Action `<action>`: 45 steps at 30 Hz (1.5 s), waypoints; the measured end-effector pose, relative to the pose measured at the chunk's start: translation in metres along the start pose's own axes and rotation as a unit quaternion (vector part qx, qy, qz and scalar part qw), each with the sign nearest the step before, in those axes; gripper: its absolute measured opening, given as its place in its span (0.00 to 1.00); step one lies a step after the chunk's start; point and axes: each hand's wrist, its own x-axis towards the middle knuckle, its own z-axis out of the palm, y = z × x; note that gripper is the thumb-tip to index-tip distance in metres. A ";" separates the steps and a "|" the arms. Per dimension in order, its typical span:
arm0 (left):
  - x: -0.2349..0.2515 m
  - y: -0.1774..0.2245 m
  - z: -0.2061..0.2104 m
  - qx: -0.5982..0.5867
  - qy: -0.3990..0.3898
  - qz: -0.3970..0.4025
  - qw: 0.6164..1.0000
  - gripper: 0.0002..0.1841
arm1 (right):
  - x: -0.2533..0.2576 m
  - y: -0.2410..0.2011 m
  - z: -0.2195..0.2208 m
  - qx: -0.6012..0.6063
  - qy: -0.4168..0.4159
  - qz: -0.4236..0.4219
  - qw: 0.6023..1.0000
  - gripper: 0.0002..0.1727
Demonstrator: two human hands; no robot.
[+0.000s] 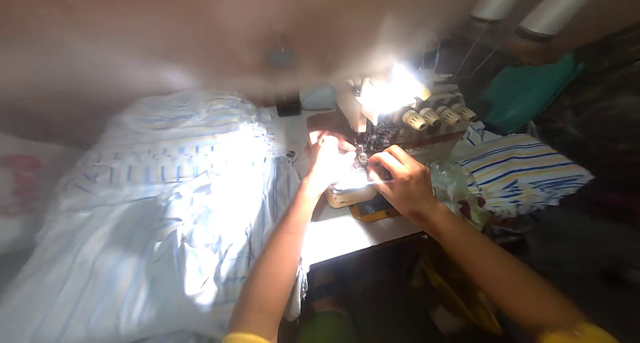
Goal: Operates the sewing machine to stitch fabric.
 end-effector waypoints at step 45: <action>-0.007 0.021 -0.008 -0.036 -0.029 -0.059 0.997 0.09 | -0.014 0.019 -0.090 -0.017 0.017 0.071 0.997 0.17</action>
